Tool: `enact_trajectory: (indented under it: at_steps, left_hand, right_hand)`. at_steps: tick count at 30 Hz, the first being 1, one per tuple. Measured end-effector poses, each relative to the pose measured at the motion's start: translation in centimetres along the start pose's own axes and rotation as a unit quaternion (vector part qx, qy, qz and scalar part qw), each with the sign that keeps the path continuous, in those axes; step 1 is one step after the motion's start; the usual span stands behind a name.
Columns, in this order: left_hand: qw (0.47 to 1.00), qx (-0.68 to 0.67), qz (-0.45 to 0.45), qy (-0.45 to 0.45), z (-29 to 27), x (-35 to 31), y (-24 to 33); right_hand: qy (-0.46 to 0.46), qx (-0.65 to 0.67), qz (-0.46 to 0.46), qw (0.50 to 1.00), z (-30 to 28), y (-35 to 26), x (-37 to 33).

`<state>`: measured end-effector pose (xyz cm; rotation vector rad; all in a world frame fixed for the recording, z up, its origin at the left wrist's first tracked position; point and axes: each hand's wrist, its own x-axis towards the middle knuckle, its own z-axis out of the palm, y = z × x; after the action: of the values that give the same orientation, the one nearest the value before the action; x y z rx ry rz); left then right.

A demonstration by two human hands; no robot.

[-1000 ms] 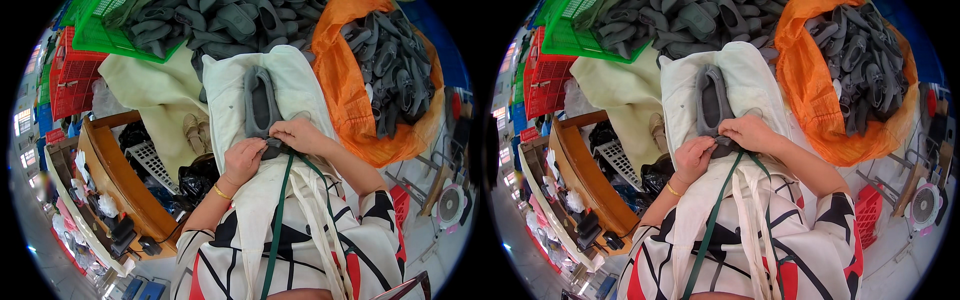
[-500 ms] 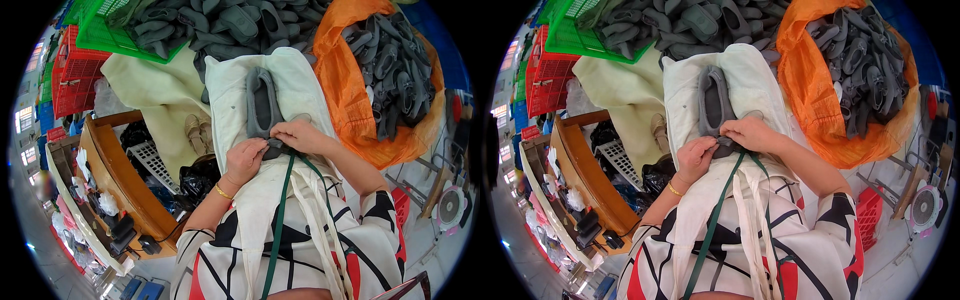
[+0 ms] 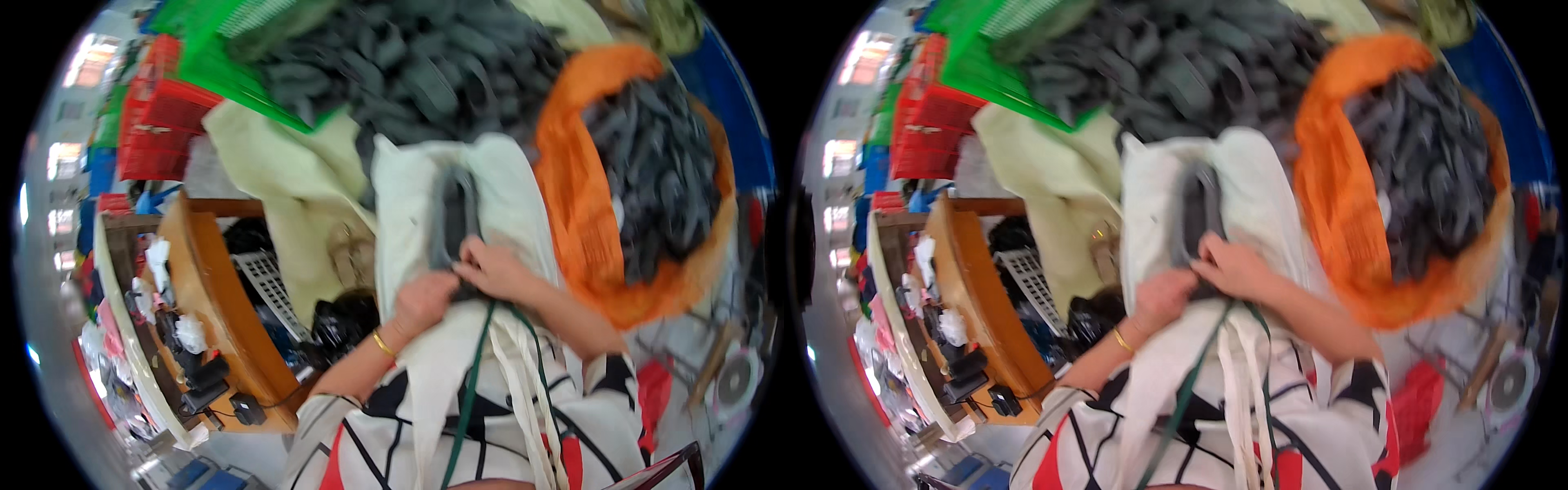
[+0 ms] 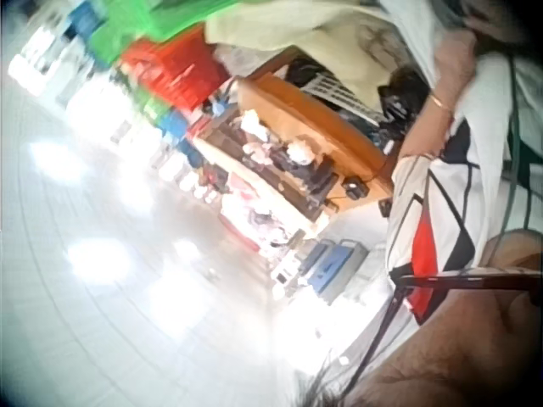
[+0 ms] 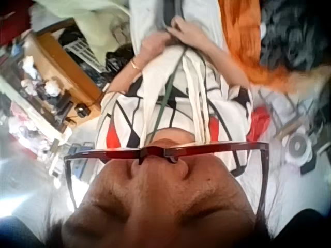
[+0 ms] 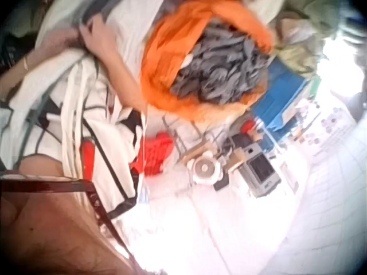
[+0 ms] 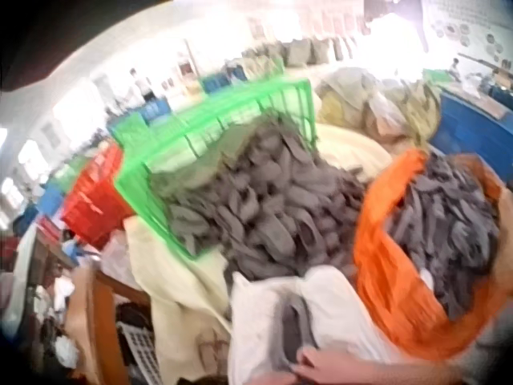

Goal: The person sews grey slippers using a needle and thread, repeatedly pulling the thread through the fabric. They handle multiple slippers from nearby piles, stitching the upper part of each slipper while seated in a workshop.

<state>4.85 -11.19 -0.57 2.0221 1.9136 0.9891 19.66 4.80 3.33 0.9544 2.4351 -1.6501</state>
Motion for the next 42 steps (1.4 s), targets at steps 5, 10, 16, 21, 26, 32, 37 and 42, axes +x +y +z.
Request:
enact_trajectory:
  at_steps: [5, 10, 16, 21, 26, 32, 37, 42]
  left_hand:
    - [0.999, 0.016, 0.035, 0.005, -2.7, 2.1, 1.2]
    - [0.997, 0.022, 0.069, 0.032, -3.5, 2.3, 1.7]
    - [0.99, 0.066, 0.12, 0.036, -4.2, 2.0, 1.6]
    - [0.983, 0.056, 0.172, 0.017, -5.5, 4.1, 0.7]
    - [0.999, 0.028, 0.001, 0.017, -4.4, 1.1, 0.9]
    - [0.999, -0.029, -0.029, -0.006, -3.8, 3.2, 1.1]
    - [0.997, -0.052, -0.05, -0.031, -4.1, 3.4, 0.9]
    - [0.993, -0.076, -0.064, -0.056, -4.1, 3.5, 0.6]
  right_hand:
    - [0.016, 0.033, -0.055, 0.998, 0.4, -0.9, 0.8]
    - [0.03, -0.164, -0.149, 0.975, -1.8, -4.1, 0.5]
    - [-0.091, -0.109, -0.162, 0.977, -1.4, -2.7, 2.8]
    - [-0.073, -0.073, -0.191, 0.976, -0.3, 0.6, 4.3]
    - [-0.033, 0.378, 0.01, 0.925, 2.7, -0.2, 4.2]
    - [0.017, 0.557, 0.06, 0.828, -1.0, 0.1, 2.5]
    - [0.166, 0.633, -0.055, 0.754, -6.8, 0.1, 1.5]
    - [0.377, 0.567, -0.255, 0.686, -13.6, 0.5, -0.6]
